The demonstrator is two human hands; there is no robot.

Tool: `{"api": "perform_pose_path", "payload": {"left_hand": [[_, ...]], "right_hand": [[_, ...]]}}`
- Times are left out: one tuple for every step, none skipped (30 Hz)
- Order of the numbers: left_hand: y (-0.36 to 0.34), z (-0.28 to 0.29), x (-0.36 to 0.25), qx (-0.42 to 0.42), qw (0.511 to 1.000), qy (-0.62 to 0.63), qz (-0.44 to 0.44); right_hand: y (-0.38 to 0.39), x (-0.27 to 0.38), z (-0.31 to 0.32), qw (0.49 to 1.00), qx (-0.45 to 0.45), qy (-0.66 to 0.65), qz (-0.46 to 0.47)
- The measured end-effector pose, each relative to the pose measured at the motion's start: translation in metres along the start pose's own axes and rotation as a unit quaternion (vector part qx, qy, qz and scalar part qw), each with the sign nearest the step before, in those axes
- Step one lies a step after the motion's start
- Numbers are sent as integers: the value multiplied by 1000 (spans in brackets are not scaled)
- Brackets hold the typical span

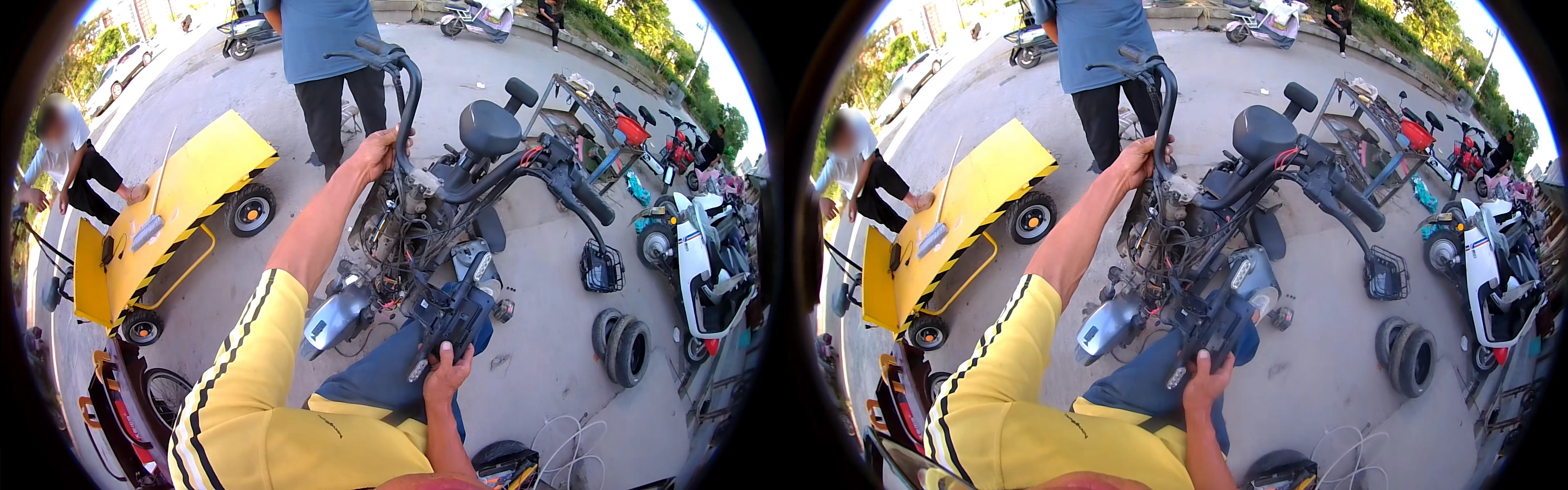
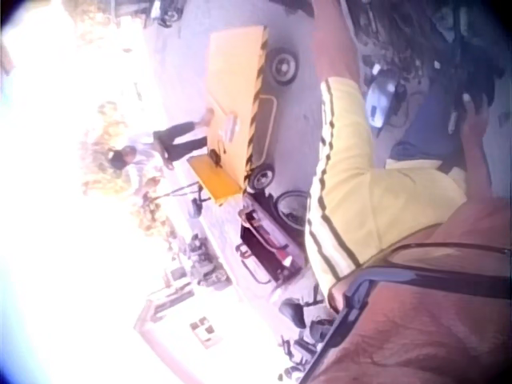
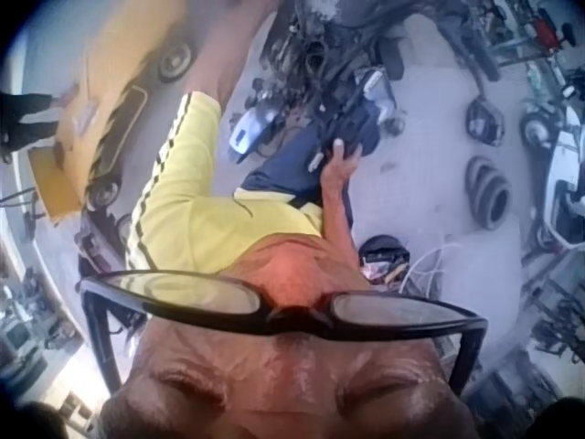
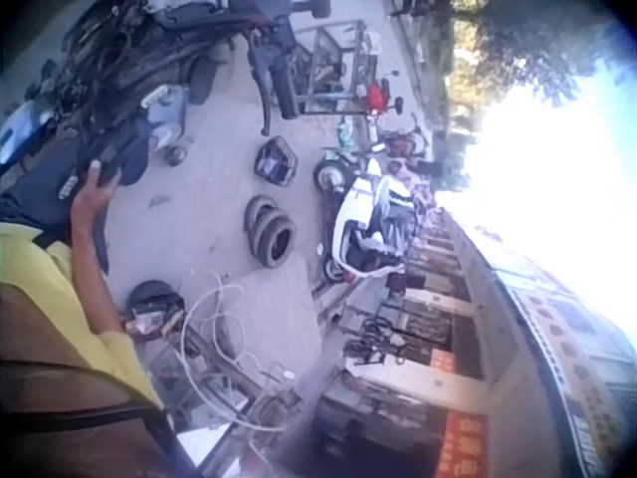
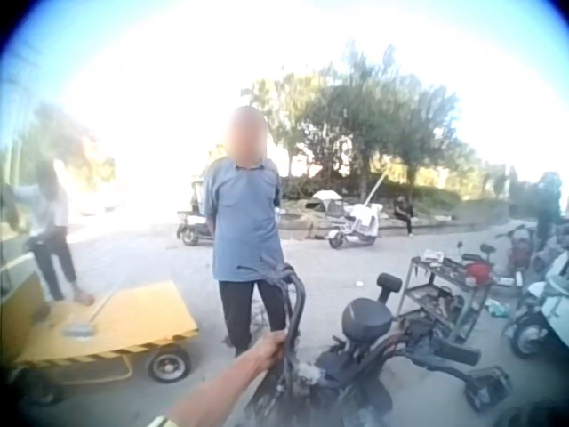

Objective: The person works on the handlebar area of a scooter, manipulating wires and components. They use a screwdriver to tighten screws on a black plastic housing attached to the handlebars. The task involves repeated adjustments and securing of the housing.

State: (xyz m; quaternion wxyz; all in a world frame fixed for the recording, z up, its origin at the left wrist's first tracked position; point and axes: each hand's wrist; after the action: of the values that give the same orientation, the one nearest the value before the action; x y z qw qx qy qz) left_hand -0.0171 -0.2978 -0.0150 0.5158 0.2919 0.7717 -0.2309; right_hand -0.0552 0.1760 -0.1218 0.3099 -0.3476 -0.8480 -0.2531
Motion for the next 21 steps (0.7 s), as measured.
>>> {"api": "perform_pose_path", "payload": {"left_hand": [[-1,-2,-1,-2,1000,-1,6],[1,-3,-2,-4,1000,-2,12],[3,-2,-4,-7,1000,-3,19],[5,-1,-7,4,1000,-9,29],[5,0,-10,5,999,-18,37],[6,0,-11,6,999,-23,44],[7,1,-12,5,998,-28,51],[8,3,-15,2,997,-49,60],[11,2,-16,-1,995,-68,72],[13,-1,-17,-4,993,-86,85],[13,-3,-20,-18,991,-99,86],[15,-5,-19,-20,991,-107,80],[17,-4,-20,-24,990,-117,75],[19,-5,-20,-36,986,-142,81],[18,-4,-19,-41,985,-147,77],[18,-3,-18,-46,985,-152,74],[18,-2,-16,-51,984,-157,70],[18,-1,-14,-32,988,-137,61],[19,2,-14,-5,991,-126,50],[19,4,-15,22,992,-115,38],[20,7,-15,49,993,-104,26]], "right_hand": [[-1,-1,1,1000,-1,0,4],[-3,-2,2,1000,-1,1,8],[-4,-3,3,1000,-3,1,11],[-4,-4,2,1000,-3,4,9],[-5,-3,2,1000,-3,8,7],[-5,-1,3,1000,-2,16,4],[-5,-2,4,1000,-4,14,7],[-7,-3,4,1000,-6,13,10],[-4,-3,7,1000,-12,14,12],[-4,-2,8,1000,-7,17,15],[-6,0,7,1000,-1,20,18],[-4,1,7,1000,1,23,19],[-4,1,8,1000,-2,26,15],[-4,0,10,1000,-5,28,12],[-5,0,9,999,-6,29,11],[-4,-1,7,1000,-8,26,17],[-4,1,7,1000,-4,24,15],[-3,2,6,1000,-2,21,14],[-2,3,5,1000,0,18,13],[-2,3,4,1000,0,19,13],[-2,4,3,1000,0,19,13]]}}
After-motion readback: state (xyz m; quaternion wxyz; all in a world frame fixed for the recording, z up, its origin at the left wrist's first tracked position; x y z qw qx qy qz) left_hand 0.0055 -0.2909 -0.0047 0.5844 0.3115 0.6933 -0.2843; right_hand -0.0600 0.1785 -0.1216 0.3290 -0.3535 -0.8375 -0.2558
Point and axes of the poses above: each hand's wrist, its own y-axis away from the middle knuckle, its own z-axis out of the back of the hand, x = y × z, and after that the axes turned 12 degrees about -y, right-handed
